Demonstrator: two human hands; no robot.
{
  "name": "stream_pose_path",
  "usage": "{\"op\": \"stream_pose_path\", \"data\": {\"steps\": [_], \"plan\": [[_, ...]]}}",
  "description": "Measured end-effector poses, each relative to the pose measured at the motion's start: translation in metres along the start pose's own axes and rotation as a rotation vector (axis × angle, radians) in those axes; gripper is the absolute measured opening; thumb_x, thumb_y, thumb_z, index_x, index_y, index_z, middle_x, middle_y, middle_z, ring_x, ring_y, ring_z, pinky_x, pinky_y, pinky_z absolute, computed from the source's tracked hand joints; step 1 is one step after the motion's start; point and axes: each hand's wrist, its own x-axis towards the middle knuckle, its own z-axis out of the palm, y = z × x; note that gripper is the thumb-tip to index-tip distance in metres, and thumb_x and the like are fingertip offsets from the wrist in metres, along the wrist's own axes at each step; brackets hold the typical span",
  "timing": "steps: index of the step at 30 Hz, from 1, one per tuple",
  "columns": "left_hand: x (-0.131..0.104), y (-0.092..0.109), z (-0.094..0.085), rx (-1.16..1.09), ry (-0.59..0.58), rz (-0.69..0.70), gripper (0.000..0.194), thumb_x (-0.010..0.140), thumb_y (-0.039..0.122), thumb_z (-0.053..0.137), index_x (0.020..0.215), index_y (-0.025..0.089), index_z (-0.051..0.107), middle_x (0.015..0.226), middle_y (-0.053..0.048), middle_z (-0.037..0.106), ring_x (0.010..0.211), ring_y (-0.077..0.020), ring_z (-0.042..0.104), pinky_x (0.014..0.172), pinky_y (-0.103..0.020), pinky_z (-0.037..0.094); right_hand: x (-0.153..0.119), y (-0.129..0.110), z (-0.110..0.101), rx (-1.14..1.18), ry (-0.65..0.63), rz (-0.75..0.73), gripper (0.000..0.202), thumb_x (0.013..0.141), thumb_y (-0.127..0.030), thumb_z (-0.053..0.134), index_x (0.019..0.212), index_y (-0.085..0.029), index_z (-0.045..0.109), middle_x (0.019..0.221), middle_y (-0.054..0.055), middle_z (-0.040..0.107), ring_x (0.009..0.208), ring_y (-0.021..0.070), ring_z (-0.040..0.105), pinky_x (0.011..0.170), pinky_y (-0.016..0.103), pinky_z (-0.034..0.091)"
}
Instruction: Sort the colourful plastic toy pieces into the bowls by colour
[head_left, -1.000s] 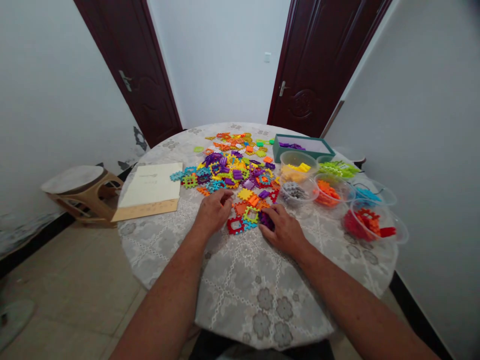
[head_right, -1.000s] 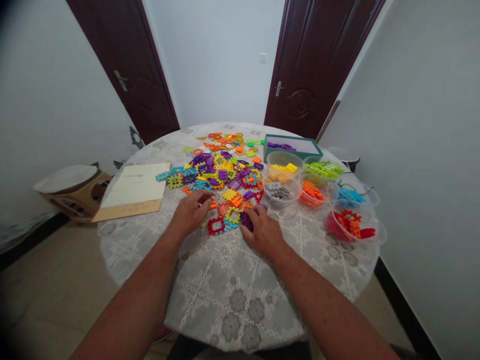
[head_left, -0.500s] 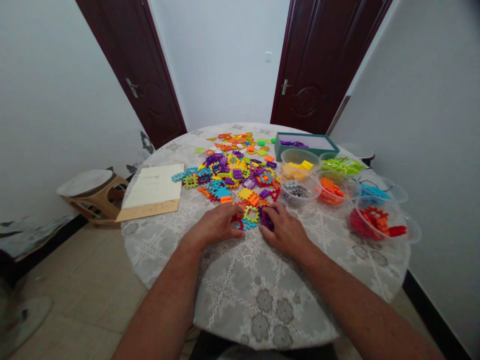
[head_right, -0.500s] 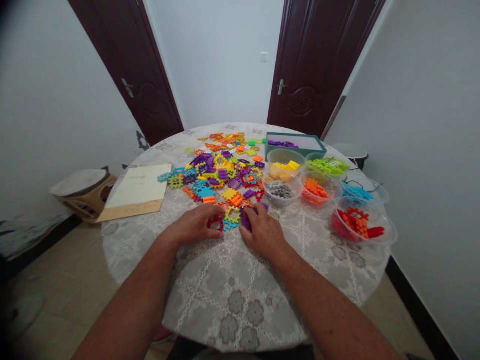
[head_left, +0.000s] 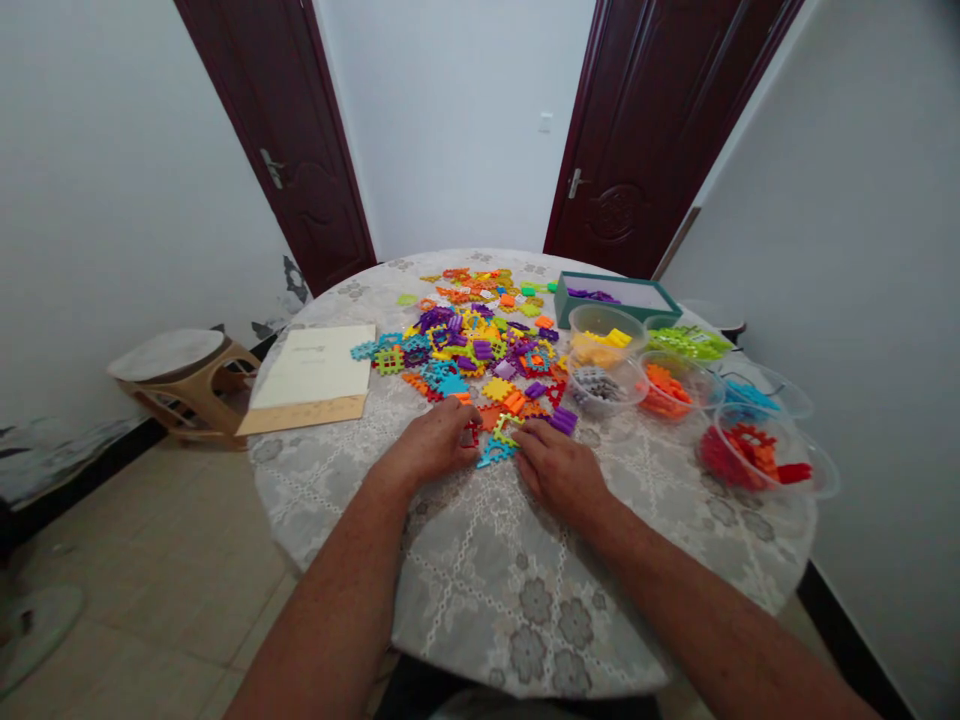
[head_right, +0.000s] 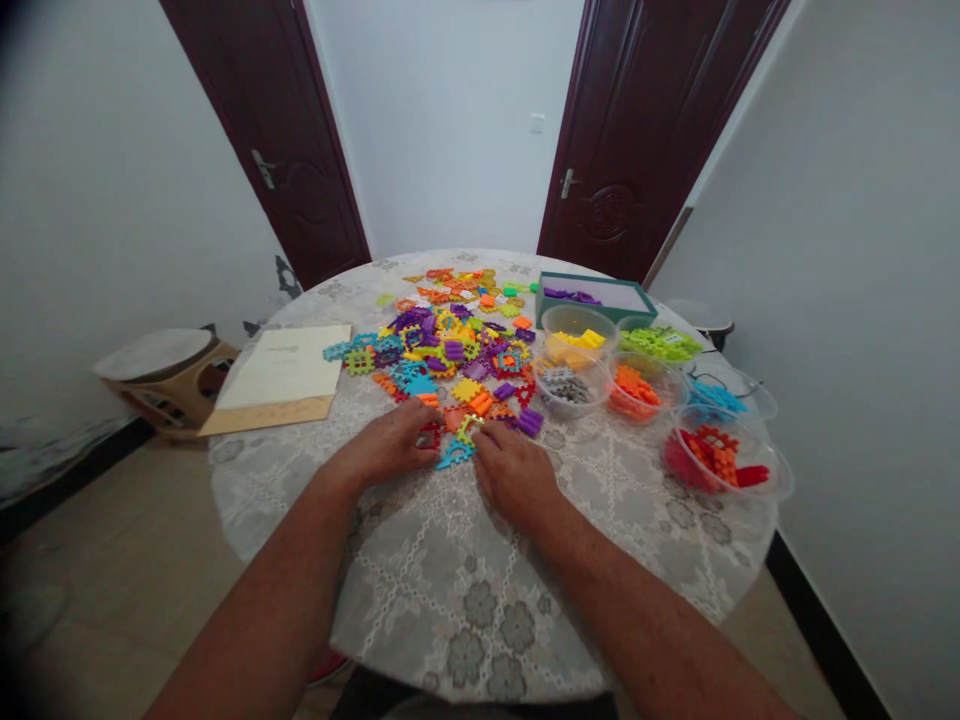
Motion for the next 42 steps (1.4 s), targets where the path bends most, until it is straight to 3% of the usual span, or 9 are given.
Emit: {"op": "stream_pose_path", "data": {"steps": [6, 15, 18, 23, 28, 31, 34, 37, 42], "plan": [[-0.002, 0.002, -0.003, 0.047, -0.028, -0.019, 0.037, 0.081, 0.031, 0.072, 0.118, 0.025, 0.067, 0.122, -0.009, 0.065, 0.106, -0.0246, 0.066, 0.089, -0.033, 0.05, 0.002, -0.003, 0.001, -0.038, -0.153, -0.006, 0.027, 0.105, -0.03, 0.045, 0.121, -0.025, 0.066, 0.13, 0.008, 0.067, 0.101, 0.0197, 0.068, 0.073, 0.028, 0.051], [0.002, 0.006, 0.005, 0.026, 0.053, -0.018, 0.049, 0.085, 0.032, 0.073, 0.132, 0.026, 0.062, 0.133, -0.011, 0.064, 0.119, -0.0271, 0.064, 0.102, -0.038, 0.049, 0.0, 0.002, -0.008, 0.022, -0.16, -0.072, 0.016, 0.099, -0.029, 0.053, 0.101, -0.02, 0.067, 0.108, 0.008, 0.067, 0.091, 0.0197, 0.064, 0.074, 0.028, 0.049], [0.005, 0.008, 0.002, -0.115, 0.125, 0.017, 0.044, 0.088, 0.035, 0.072, 0.129, 0.024, 0.062, 0.131, -0.011, 0.066, 0.122, -0.0263, 0.062, 0.104, -0.039, 0.048, -0.002, 0.005, -0.003, 0.106, -0.069, -0.041, 0.022, 0.1, -0.028, 0.051, 0.114, -0.02, 0.066, 0.115, 0.01, 0.067, 0.098, 0.0211, 0.064, 0.081, 0.031, 0.052], [0.006, 0.018, -0.006, -0.526, 0.084, 0.077, 0.044, 0.087, 0.046, 0.074, 0.121, 0.021, 0.062, 0.106, -0.005, 0.071, 0.084, -0.0173, 0.064, 0.076, -0.031, 0.051, -0.003, 0.007, 0.0, 0.356, 0.235, -0.047, 0.049, 0.102, -0.029, 0.053, 0.15, -0.021, 0.046, 0.142, 0.016, 0.056, 0.128, 0.0263, 0.057, 0.1, 0.041, 0.053], [0.007, 0.025, 0.0, -0.685, -0.051, 0.196, 0.041, 0.086, 0.048, 0.075, 0.113, 0.02, 0.062, 0.097, -0.003, 0.068, 0.081, -0.0155, 0.062, 0.071, -0.027, 0.05, 0.0, 0.007, -0.005, 0.533, 0.235, -0.197, 0.028, 0.103, -0.026, 0.051, 0.127, -0.025, 0.064, 0.118, 0.01, 0.067, 0.109, 0.0218, 0.064, 0.092, 0.037, 0.054], [0.011, 0.019, 0.008, -0.509, 0.102, 0.129, 0.029, 0.096, 0.045, 0.063, 0.112, 0.02, 0.064, 0.105, -0.006, 0.07, 0.091, -0.019, 0.065, 0.08, -0.033, 0.052, 0.001, 0.016, -0.011, 0.551, 0.252, -0.098, 0.019, 0.103, -0.03, 0.053, 0.109, -0.021, 0.069, 0.098, 0.007, 0.07, 0.089, 0.0195, 0.065, 0.081, 0.032, 0.051], [0.016, 0.009, 0.016, -0.199, 0.225, 0.131, 0.028, 0.098, 0.031, 0.058, 0.124, 0.023, 0.063, 0.124, -0.009, 0.068, 0.116, -0.0235, 0.062, 0.101, -0.04, 0.048, 0.0, 0.032, -0.017, 0.528, 0.332, 0.067, 0.021, 0.101, -0.034, 0.055, 0.099, -0.02, 0.07, 0.086, 0.005, 0.068, 0.079, 0.0186, 0.062, 0.074, 0.03, 0.047], [0.018, 0.003, 0.023, 0.009, 0.167, 0.139, 0.034, 0.098, 0.024, 0.055, 0.13, 0.026, 0.063, 0.131, -0.009, 0.065, 0.126, -0.0242, 0.057, 0.108, -0.04, 0.045, 0.0, 0.045, -0.02, 0.502, 0.426, 0.188, 0.024, 0.1, -0.037, 0.055, 0.095, -0.019, 0.07, 0.08, 0.003, 0.064, 0.072, 0.0177, 0.058, 0.07, 0.029, 0.045], [0.022, 0.004, 0.026, 0.199, 0.096, 0.056, 0.021, 0.098, 0.027, 0.055, 0.11, 0.024, 0.072, 0.125, -0.01, 0.064, 0.12, -0.0269, 0.056, 0.097, -0.038, 0.05, -0.001, 0.042, -0.023, 0.491, 0.426, 0.181, 0.024, 0.099, -0.037, 0.055, 0.091, -0.019, 0.07, 0.078, 0.003, 0.064, 0.071, 0.0175, 0.056, 0.068, 0.03, 0.043]]}}
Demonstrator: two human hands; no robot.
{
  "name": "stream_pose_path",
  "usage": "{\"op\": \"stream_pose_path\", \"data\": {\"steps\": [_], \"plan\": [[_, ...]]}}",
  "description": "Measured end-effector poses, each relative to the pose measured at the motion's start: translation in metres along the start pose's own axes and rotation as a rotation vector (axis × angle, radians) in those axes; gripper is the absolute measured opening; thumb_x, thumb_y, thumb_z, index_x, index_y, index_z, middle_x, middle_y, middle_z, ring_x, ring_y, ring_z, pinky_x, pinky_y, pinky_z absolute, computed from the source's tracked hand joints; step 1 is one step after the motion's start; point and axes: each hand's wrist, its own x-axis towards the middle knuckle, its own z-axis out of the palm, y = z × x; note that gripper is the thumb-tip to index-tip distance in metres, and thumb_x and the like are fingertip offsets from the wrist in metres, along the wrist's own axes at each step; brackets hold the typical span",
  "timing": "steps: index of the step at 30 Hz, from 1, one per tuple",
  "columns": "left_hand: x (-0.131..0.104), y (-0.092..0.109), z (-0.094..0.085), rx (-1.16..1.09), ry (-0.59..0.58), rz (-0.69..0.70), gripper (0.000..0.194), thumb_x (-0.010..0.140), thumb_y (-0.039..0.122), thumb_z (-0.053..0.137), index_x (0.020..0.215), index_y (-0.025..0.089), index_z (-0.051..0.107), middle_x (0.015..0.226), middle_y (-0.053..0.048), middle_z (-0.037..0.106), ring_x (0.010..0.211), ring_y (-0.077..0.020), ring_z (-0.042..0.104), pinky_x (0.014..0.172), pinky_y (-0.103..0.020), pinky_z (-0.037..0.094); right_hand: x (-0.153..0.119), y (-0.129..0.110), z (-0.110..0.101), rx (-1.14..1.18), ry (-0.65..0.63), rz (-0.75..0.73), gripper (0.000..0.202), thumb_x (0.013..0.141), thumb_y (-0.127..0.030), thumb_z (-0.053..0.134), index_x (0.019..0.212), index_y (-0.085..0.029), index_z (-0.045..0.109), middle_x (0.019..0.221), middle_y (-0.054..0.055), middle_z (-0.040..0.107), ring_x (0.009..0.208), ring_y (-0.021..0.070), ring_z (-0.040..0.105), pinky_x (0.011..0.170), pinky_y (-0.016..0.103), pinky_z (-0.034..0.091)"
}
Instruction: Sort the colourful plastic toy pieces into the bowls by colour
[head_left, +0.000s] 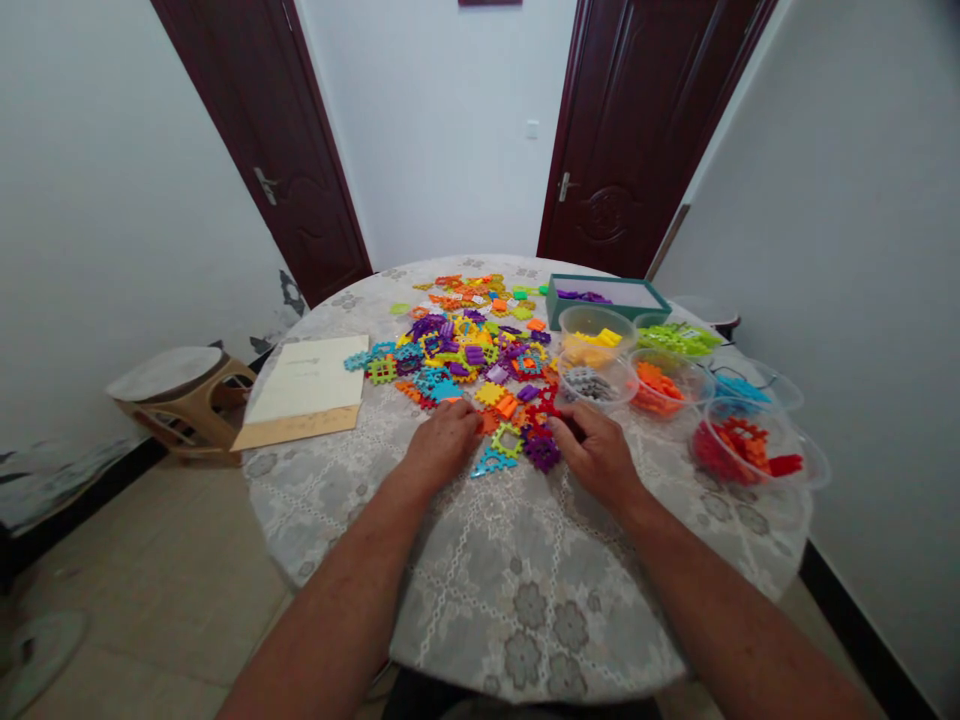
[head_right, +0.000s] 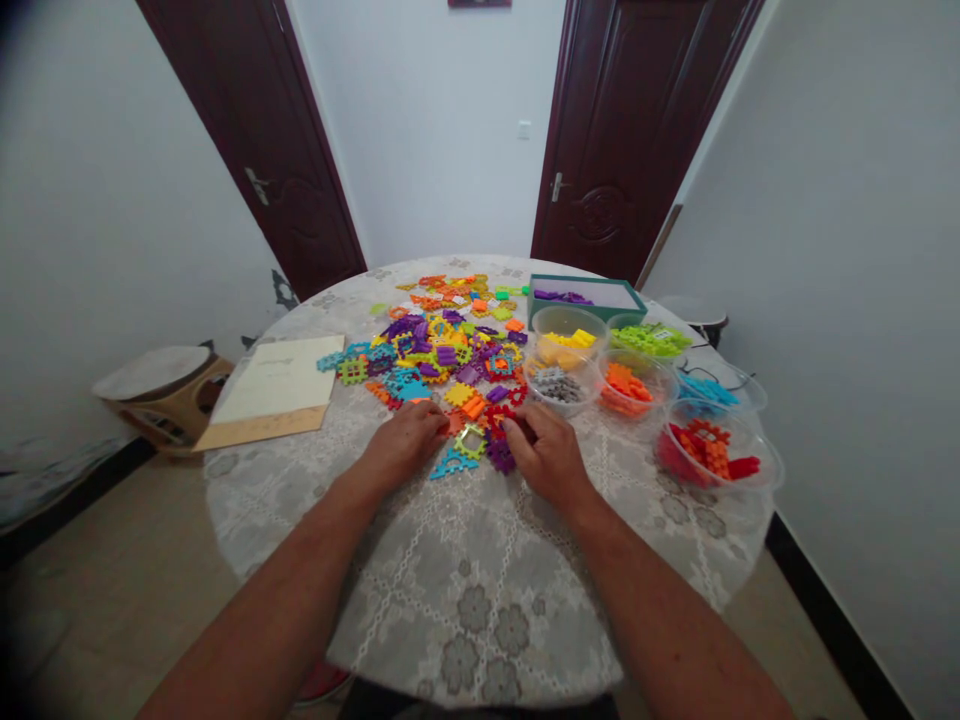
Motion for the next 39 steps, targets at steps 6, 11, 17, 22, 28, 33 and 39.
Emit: {"op": "stream_pose_path", "data": {"steps": [6, 11, 17, 22, 28, 33, 39], "plan": [[0.003, 0.002, -0.004, 0.06, 0.02, 0.075, 0.022, 0.099, 0.023, 0.051, 0.098, 0.022, 0.073, 0.114, -0.012, 0.069, 0.11, -0.0284, 0.056, 0.097, -0.041, 0.047, -0.001, -0.005, 0.004, 0.004, -0.045, -0.023, 0.023, 0.098, -0.036, 0.055, 0.088, -0.02, 0.068, 0.077, 0.003, 0.064, 0.072, 0.0183, 0.058, 0.067, 0.03, 0.043], [0.001, 0.004, -0.007, 0.087, 0.051, 0.091, 0.021, 0.1, 0.028, 0.051, 0.101, 0.021, 0.07, 0.11, -0.013, 0.069, 0.107, -0.0282, 0.056, 0.098, -0.042, 0.046, 0.0, 0.002, 0.005, -0.002, -0.043, -0.013, 0.022, 0.098, -0.035, 0.055, 0.087, -0.02, 0.069, 0.079, 0.003, 0.066, 0.073, 0.0189, 0.059, 0.069, 0.03, 0.044], [0.003, 0.003, -0.002, 0.116, 0.042, 0.113, 0.016, 0.097, 0.03, 0.055, 0.097, 0.02, 0.068, 0.111, -0.014, 0.069, 0.111, -0.0298, 0.057, 0.102, -0.045, 0.044, 0.001, 0.0, 0.005, 0.02, -0.043, -0.025, 0.022, 0.099, -0.035, 0.055, 0.089, -0.02, 0.069, 0.08, 0.003, 0.065, 0.075, 0.0182, 0.059, 0.072, 0.03, 0.044], [0.008, -0.011, 0.002, -0.101, 0.153, 0.147, 0.018, 0.095, 0.034, 0.052, 0.093, 0.022, 0.065, 0.114, -0.015, 0.069, 0.113, -0.0315, 0.059, 0.105, -0.049, 0.044, 0.006, -0.001, 0.006, 0.045, -0.023, -0.021, 0.021, 0.098, -0.032, 0.057, 0.086, -0.019, 0.068, 0.079, 0.002, 0.064, 0.075, 0.0162, 0.058, 0.073, 0.028, 0.043], [0.005, -0.005, -0.018, -0.658, 0.173, -0.157, 0.035, 0.094, 0.057, 0.054, 0.101, 0.024, 0.064, 0.109, -0.006, 0.072, 0.102, -0.027, 0.067, 0.095, -0.042, 0.053, 0.007, 0.003, 0.012, 0.166, 0.001, 0.105, 0.02, 0.097, -0.034, 0.058, 0.086, -0.02, 0.069, 0.079, 0.0, 0.065, 0.075, 0.0151, 0.058, 0.072, 0.026, 0.044], [0.0, 0.019, -0.02, -1.477, -0.089, -0.263, 0.039, 0.091, 0.053, 0.063, 0.111, 0.019, 0.062, 0.115, -0.009, 0.072, 0.1, -0.0256, 0.072, 0.089, -0.044, 0.06, 0.003, 0.005, 0.019, 0.365, -0.039, 0.296, 0.021, 0.096, -0.038, 0.058, 0.09, -0.021, 0.07, 0.072, -0.001, 0.062, 0.066, 0.0147, 0.056, 0.059, 0.025, 0.043], [-0.001, 0.025, -0.007, -1.58, -0.169, -0.274, 0.034, 0.092, 0.05, 0.066, 0.109, 0.022, 0.061, 0.118, -0.007, 0.071, 0.09, -0.0212, 0.074, 0.075, -0.037, 0.062, -0.001, 0.0, 0.027, 0.537, -0.16, 0.444, 0.028, 0.095, -0.046, 0.059, 0.093, -0.02, 0.068, 0.059, -0.003, 0.059, 0.05, 0.0126, 0.054, 0.046, 0.022, 0.042]]}}
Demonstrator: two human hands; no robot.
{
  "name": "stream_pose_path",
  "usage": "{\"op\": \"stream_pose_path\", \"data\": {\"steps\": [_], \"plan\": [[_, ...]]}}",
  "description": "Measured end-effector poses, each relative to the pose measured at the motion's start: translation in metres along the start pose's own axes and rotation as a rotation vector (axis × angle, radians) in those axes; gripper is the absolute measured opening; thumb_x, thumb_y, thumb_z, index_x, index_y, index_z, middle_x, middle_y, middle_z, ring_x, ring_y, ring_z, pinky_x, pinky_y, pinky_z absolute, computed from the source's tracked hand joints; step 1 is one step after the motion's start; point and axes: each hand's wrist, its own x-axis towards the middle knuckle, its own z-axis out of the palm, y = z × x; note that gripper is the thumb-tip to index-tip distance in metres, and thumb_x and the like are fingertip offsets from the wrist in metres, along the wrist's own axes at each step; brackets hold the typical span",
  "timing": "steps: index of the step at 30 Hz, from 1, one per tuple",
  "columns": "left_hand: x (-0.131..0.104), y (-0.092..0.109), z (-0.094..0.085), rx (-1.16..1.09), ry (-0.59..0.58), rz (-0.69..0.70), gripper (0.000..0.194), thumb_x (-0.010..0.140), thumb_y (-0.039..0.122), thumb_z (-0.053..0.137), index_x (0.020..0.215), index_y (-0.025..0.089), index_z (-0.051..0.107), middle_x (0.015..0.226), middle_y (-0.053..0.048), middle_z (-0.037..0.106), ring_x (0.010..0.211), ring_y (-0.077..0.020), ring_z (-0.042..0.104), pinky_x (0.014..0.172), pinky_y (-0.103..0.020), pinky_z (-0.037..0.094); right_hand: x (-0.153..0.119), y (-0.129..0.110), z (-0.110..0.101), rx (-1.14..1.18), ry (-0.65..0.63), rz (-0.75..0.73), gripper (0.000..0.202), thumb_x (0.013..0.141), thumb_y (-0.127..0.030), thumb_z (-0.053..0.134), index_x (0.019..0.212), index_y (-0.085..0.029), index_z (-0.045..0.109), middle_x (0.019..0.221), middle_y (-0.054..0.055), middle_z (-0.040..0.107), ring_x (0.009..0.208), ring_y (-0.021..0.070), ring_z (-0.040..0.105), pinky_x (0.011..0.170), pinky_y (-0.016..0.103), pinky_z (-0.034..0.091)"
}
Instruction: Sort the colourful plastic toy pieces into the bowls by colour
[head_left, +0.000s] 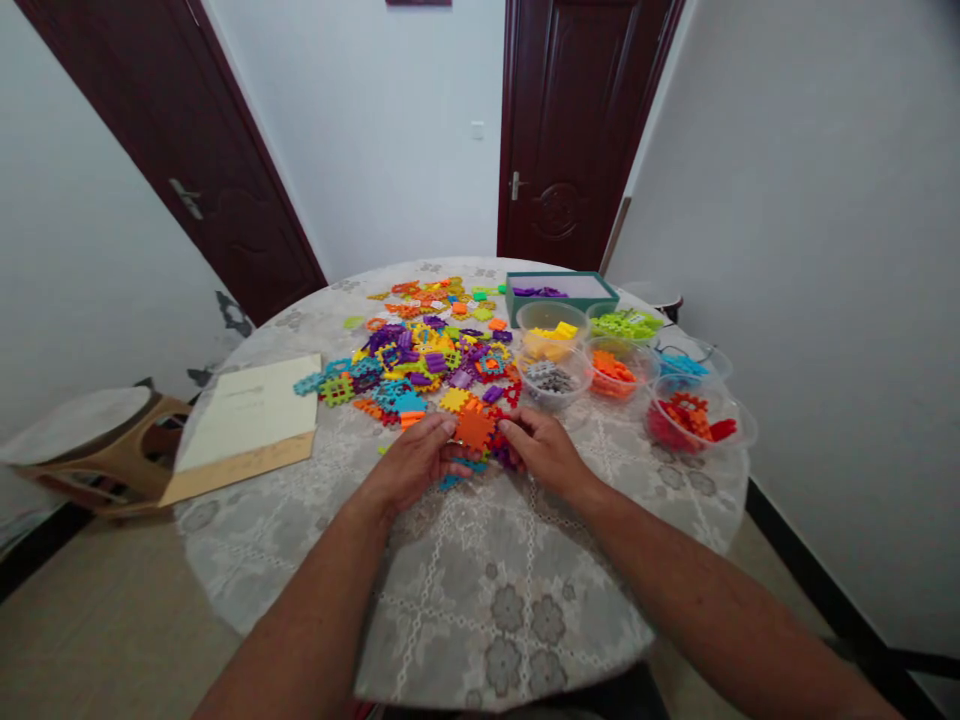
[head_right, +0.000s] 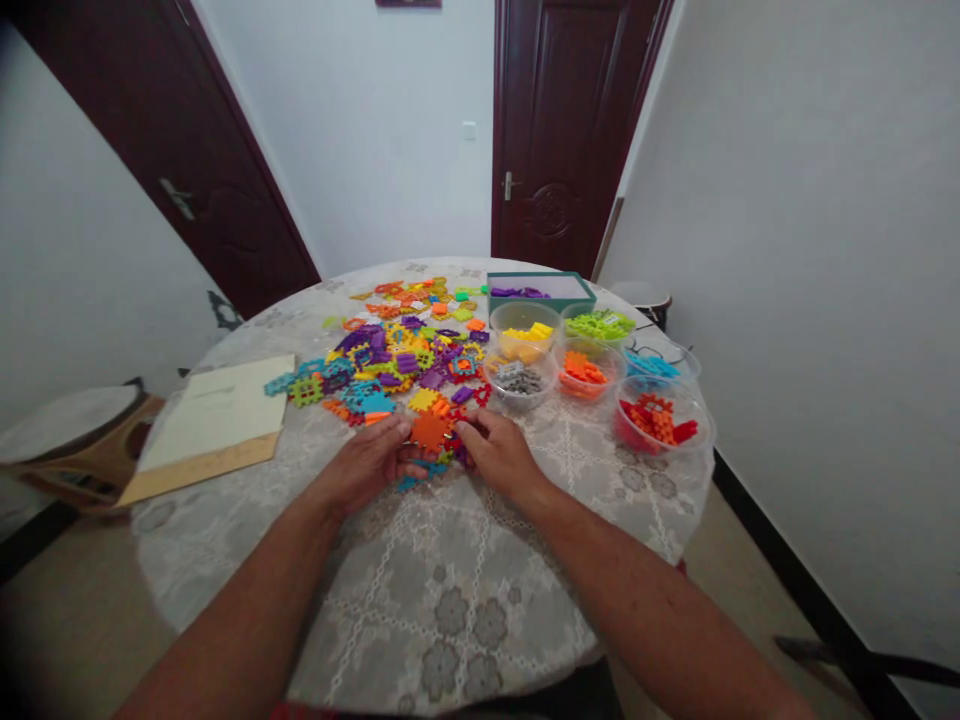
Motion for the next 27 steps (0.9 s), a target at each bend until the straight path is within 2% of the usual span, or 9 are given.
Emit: {"op": "stream_pose_path", "data": {"steps": [4, 8, 11, 15, 18, 21, 24, 27], "plan": [[-0.002, -0.001, 0.005, 0.137, 0.019, 0.007, 0.033, 0.094, 0.053, 0.062, 0.109, 0.023, 0.06, 0.11, -0.005, 0.072, 0.083, -0.019, 0.073, 0.068, -0.034, 0.062, -0.004, -0.003, 0.002, 0.13, -0.099, 0.063, 0.033, 0.097, -0.051, 0.056, 0.095, -0.019, 0.065, 0.059, -0.003, 0.062, 0.046, 0.0122, 0.056, 0.046, 0.022, 0.046], [-0.002, 0.003, 0.011, 0.215, 0.019, 0.034, 0.035, 0.093, 0.055, 0.06, 0.103, 0.022, 0.057, 0.091, -0.003, 0.073, 0.077, -0.0197, 0.072, 0.067, -0.035, 0.062, -0.006, -0.007, 0.001, 0.212, -0.197, 0.044, 0.033, 0.095, -0.052, 0.059, 0.095, -0.019, 0.064, 0.067, -0.001, 0.067, 0.056, 0.0147, 0.064, 0.054, 0.026, 0.053], [0.0, 0.005, 0.013, 0.271, 0.018, 0.042, 0.036, 0.089, 0.056, 0.064, 0.097, 0.022, 0.057, 0.081, -0.002, 0.072, 0.075, -0.0207, 0.072, 0.071, -0.036, 0.061, -0.006, -0.007, 0.001, 0.137, -0.211, 0.044, 0.025, 0.091, -0.045, 0.066, 0.094, -0.02, 0.064, 0.073, -0.001, 0.067, 0.06, 0.014, 0.064, 0.057, 0.026, 0.054], [0.004, 0.004, 0.009, 0.44, 0.154, 0.089, 0.04, 0.086, 0.06, 0.066, 0.093, 0.022, 0.058, 0.076, -0.001, 0.072, 0.073, -0.0224, 0.072, 0.071, -0.036, 0.059, -0.004, -0.015, -0.011, -0.1, -0.155, -0.05, 0.022, 0.092, -0.035, 0.065, 0.108, -0.021, 0.069, 0.08, -0.001, 0.069, 0.066, 0.0136, 0.063, 0.06, 0.024, 0.05], [0.007, 0.004, 0.003, 0.579, 0.191, 0.141, 0.04, 0.089, 0.062, 0.06, 0.091, 0.022, 0.059, 0.074, -0.001, 0.072, 0.07, -0.0219, 0.07, 0.07, -0.034, 0.055, -0.007, -0.034, -0.042, -0.309, 0.02, -0.211, 0.032, 0.093, -0.033, 0.065, 0.123, -0.023, 0.068, 0.093, 0.001, 0.073, 0.076, 0.0153, 0.065, 0.07, 0.027, 0.051], [0.007, 0.005, -0.001, 0.72, 0.193, 0.201, 0.038, 0.092, 0.06, 0.056, 0.089, 0.022, 0.062, 0.074, 0.0, 0.07, 0.069, -0.0203, 0.066, 0.07, -0.031, 0.05, -0.019, -0.055, -0.091, -0.529, 0.279, -0.297, 0.034, 0.095, -0.034, 0.062, 0.126, -0.022, 0.068, 0.105, 0.004, 0.075, 0.085, 0.0177, 0.066, 0.081, 0.031, 0.051], [0.005, 0.006, -0.002, 0.826, 0.22, 0.222, 0.036, 0.093, 0.056, 0.054, 0.087, 0.022, 0.063, 0.072, 0.001, 0.069, 0.068, -0.0193, 0.064, 0.069, -0.03, 0.047, -0.033, -0.065, -0.149, -0.745, 0.484, -0.275, 0.033, 0.095, -0.033, 0.06, 0.124, -0.02, 0.069, 0.112, 0.007, 0.075, 0.09, 0.0198, 0.067, 0.086, 0.033, 0.051], [0.005, 0.006, -0.002, 0.866, 0.22, 0.22, 0.033, 0.093, 0.055, 0.054, 0.089, 0.023, 0.063, 0.073, 0.002, 0.069, 0.069, -0.0195, 0.064, 0.069, -0.029, 0.046, -0.042, -0.061, -0.203, -0.97, 0.529, -0.155, 0.03, 0.094, -0.031, 0.058, 0.117, -0.018, 0.072, 0.102, 0.008, 0.077, 0.085, 0.0205, 0.068, 0.081, 0.031, 0.05]]}}
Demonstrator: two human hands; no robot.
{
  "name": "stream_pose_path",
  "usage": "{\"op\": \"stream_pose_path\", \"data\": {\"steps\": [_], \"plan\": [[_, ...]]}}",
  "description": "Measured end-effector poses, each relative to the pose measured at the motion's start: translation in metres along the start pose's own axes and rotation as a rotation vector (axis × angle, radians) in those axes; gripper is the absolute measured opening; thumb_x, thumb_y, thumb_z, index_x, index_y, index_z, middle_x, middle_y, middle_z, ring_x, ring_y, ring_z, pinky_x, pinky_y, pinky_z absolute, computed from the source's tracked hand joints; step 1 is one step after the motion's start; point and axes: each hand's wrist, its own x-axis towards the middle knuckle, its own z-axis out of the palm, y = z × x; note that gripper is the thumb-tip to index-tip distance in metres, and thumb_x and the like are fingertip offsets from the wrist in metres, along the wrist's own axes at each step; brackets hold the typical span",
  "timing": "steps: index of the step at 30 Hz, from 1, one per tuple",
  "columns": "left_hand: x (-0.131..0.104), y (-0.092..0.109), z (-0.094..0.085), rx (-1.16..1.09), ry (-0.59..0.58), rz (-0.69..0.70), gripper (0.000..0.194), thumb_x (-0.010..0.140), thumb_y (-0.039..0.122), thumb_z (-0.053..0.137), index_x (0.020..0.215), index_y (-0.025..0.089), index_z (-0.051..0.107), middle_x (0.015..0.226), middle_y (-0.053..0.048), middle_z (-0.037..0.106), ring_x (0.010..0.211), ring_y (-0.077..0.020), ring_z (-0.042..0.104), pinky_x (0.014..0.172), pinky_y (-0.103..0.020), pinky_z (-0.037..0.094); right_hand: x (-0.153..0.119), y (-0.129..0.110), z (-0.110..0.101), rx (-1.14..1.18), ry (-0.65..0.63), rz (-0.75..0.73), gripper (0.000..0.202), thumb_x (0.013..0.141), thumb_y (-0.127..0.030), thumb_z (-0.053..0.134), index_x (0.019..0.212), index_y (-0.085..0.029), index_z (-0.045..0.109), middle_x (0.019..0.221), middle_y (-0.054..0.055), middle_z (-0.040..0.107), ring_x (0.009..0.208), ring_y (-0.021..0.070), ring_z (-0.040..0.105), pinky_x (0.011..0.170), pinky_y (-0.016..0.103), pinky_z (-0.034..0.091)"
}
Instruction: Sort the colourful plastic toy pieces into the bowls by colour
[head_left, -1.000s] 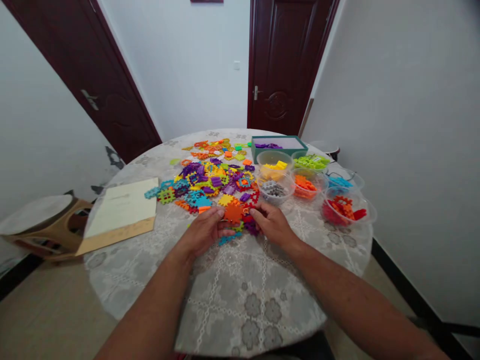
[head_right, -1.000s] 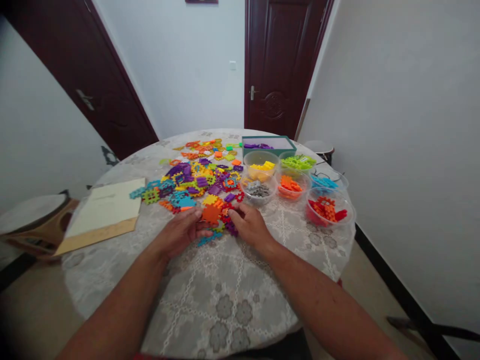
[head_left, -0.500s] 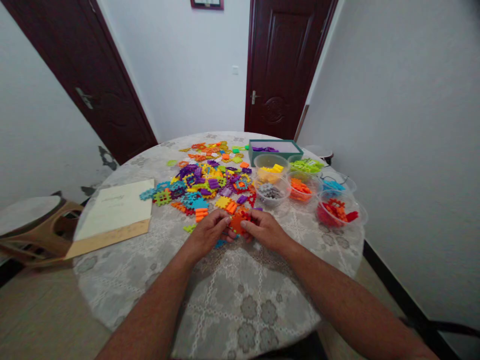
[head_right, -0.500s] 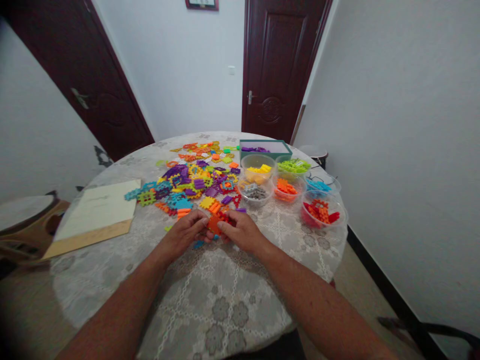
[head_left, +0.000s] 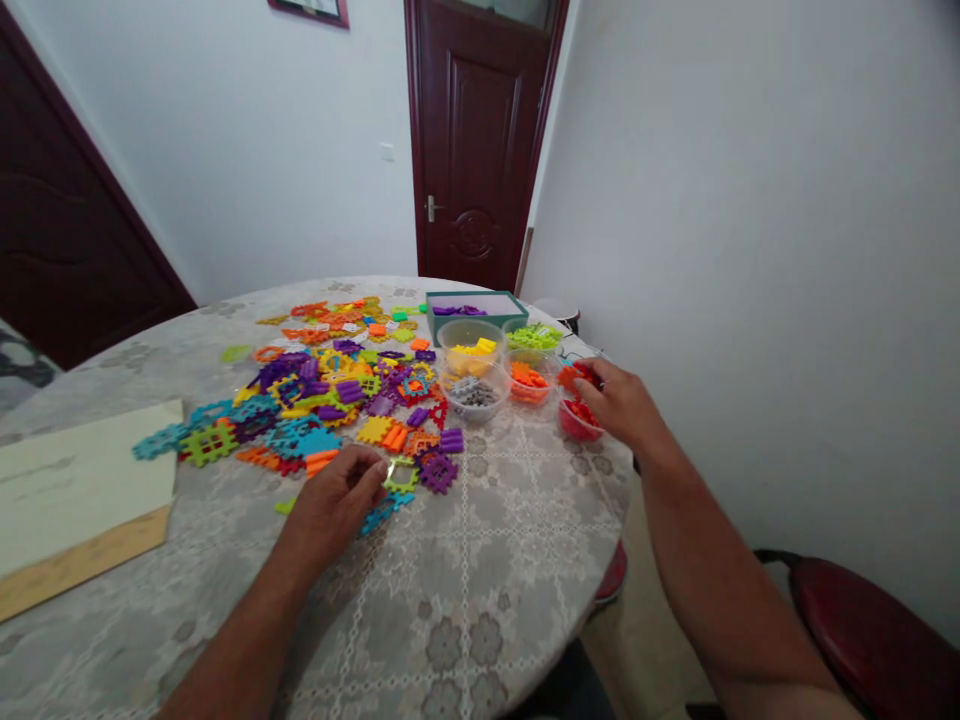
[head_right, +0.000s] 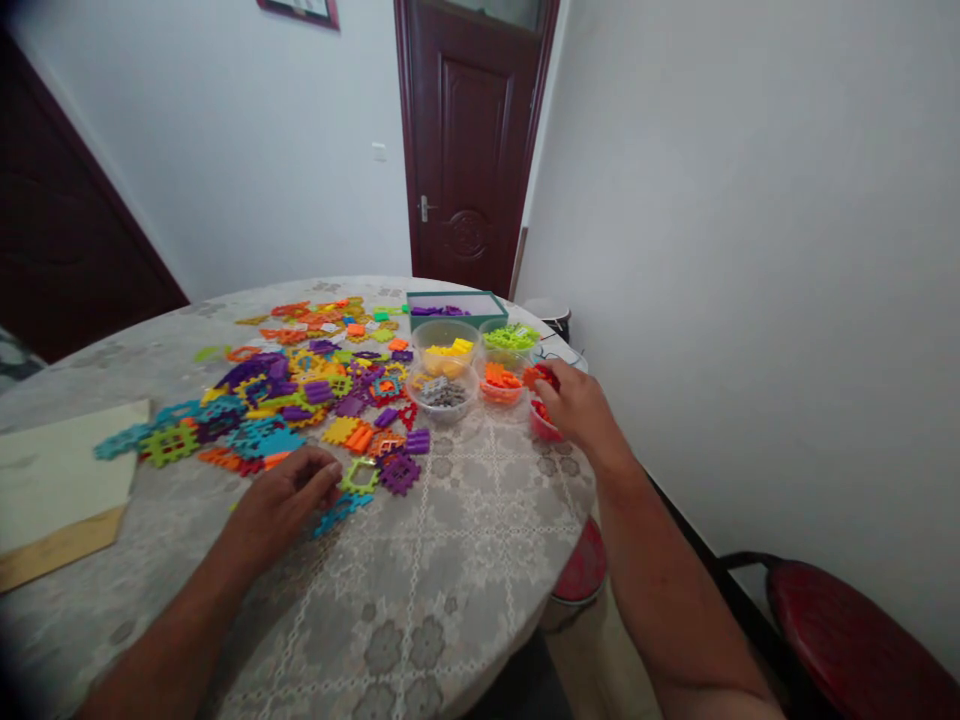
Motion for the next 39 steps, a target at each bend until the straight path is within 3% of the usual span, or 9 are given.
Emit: {"op": "stream_pose_path", "data": {"steps": [3, 8, 18, 22, 24, 27, 31, 35, 39], "plan": [[0.0, -0.002, 0.001, 0.014, -0.011, 0.007, 0.033, 0.093, 0.054, 0.053, 0.091, 0.023, 0.063, 0.074, 0.001, 0.069, 0.07, -0.0198, 0.064, 0.068, -0.029, 0.045, 0.01, 0.039, -0.009, -0.15, -0.169, 0.006, 0.027, 0.094, -0.029, 0.057, 0.113, -0.018, 0.074, 0.092, 0.007, 0.077, 0.078, 0.0199, 0.067, 0.074, 0.029, 0.048], [0.0, -0.003, 0.001, 0.047, 0.013, -0.006, 0.032, 0.092, 0.053, 0.053, 0.09, 0.023, 0.063, 0.074, 0.001, 0.069, 0.07, -0.0201, 0.064, 0.067, -0.029, 0.045, 0.027, 0.07, 0.006, -0.27, -0.331, -0.054, 0.03, 0.091, -0.02, 0.061, 0.118, -0.02, 0.074, 0.104, 0.009, 0.078, 0.089, 0.021, 0.071, 0.081, 0.028, 0.051], [0.001, -0.003, 0.0, 0.042, 0.044, 0.015, 0.029, 0.092, 0.049, 0.054, 0.088, 0.022, 0.063, 0.072, 0.001, 0.068, 0.068, -0.0189, 0.063, 0.066, -0.029, 0.045, 0.025, 0.075, 0.023, -0.515, -0.132, -0.028, 0.029, 0.096, -0.02, 0.057, 0.12, -0.016, 0.073, 0.117, 0.016, 0.073, 0.111, 0.0266, 0.067, 0.098, 0.036, 0.049], [-0.001, -0.005, 0.0, 0.03, 0.09, 0.042, 0.023, 0.094, 0.044, 0.054, 0.091, 0.022, 0.062, 0.076, 0.001, 0.07, 0.071, -0.0187, 0.065, 0.068, -0.029, 0.047, 0.007, 0.039, 0.023, -0.391, 0.04, -0.155, 0.027, 0.099, -0.024, 0.051, 0.11, -0.014, 0.073, 0.11, 0.017, 0.073, 0.105, 0.0287, 0.066, 0.098, 0.042, 0.05], [-0.001, -0.006, 0.001, 0.064, 0.137, 0.071, 0.021, 0.094, 0.041, 0.055, 0.093, 0.022, 0.064, 0.082, -0.001, 0.072, 0.076, -0.0191, 0.067, 0.072, -0.03, 0.05, -0.008, 0.007, 0.028, -0.228, 0.034, -0.254, 0.025, 0.099, -0.026, 0.051, 0.11, -0.017, 0.072, 0.108, 0.015, 0.073, 0.102, 0.0275, 0.067, 0.096, 0.042, 0.052], [-0.001, -0.009, 0.004, 0.175, 0.18, 0.202, 0.021, 0.096, 0.034, 0.053, 0.101, 0.02, 0.067, 0.096, -0.005, 0.074, 0.087, -0.021, 0.069, 0.082, -0.034, 0.053, -0.035, -0.049, 0.046, -0.001, -0.155, -0.405, 0.026, 0.102, -0.028, 0.05, 0.118, -0.019, 0.069, 0.115, 0.013, 0.072, 0.108, 0.0257, 0.067, 0.099, 0.042, 0.053], [-0.001, -0.016, 0.01, 0.33, 0.215, 0.425, 0.029, 0.097, 0.023, 0.047, 0.116, 0.017, 0.068, 0.115, -0.012, 0.073, 0.111, -0.0261, 0.066, 0.103, -0.044, 0.05, -0.061, -0.106, 0.089, 0.051, -0.417, -0.528, 0.04, 0.1, -0.028, 0.054, 0.139, -0.019, 0.06, 0.141, 0.015, 0.061, 0.13, 0.0282, 0.056, 0.111, 0.047, 0.046], [-0.002, -0.021, 0.011, 0.404, 0.181, 0.47, 0.036, 0.095, 0.014, 0.047, 0.125, 0.017, 0.066, 0.122, -0.013, 0.072, 0.118, -0.0265, 0.062, 0.109, -0.047, 0.047, -0.07, -0.132, 0.127, -0.043, -0.492, -0.428, 0.051, 0.098, -0.039, 0.059, 0.144, -0.019, 0.057, 0.153, 0.02, 0.049, 0.139, 0.0358, 0.046, 0.116, 0.054, 0.039], [0.0, -0.026, 0.01, 0.441, 0.132, 0.43, 0.039, 0.091, 0.008, 0.05, 0.124, 0.02, 0.068, 0.12, -0.011, 0.073, 0.115, -0.0255, 0.063, 0.107, -0.046, 0.048, -0.081, -0.143, 0.138, -0.028, -0.487, -0.387, 0.051, 0.094, -0.043, 0.065, 0.14, -0.021, 0.061, 0.146, 0.019, 0.053, 0.134, 0.0381, 0.047, 0.113, 0.057, 0.041]]}}
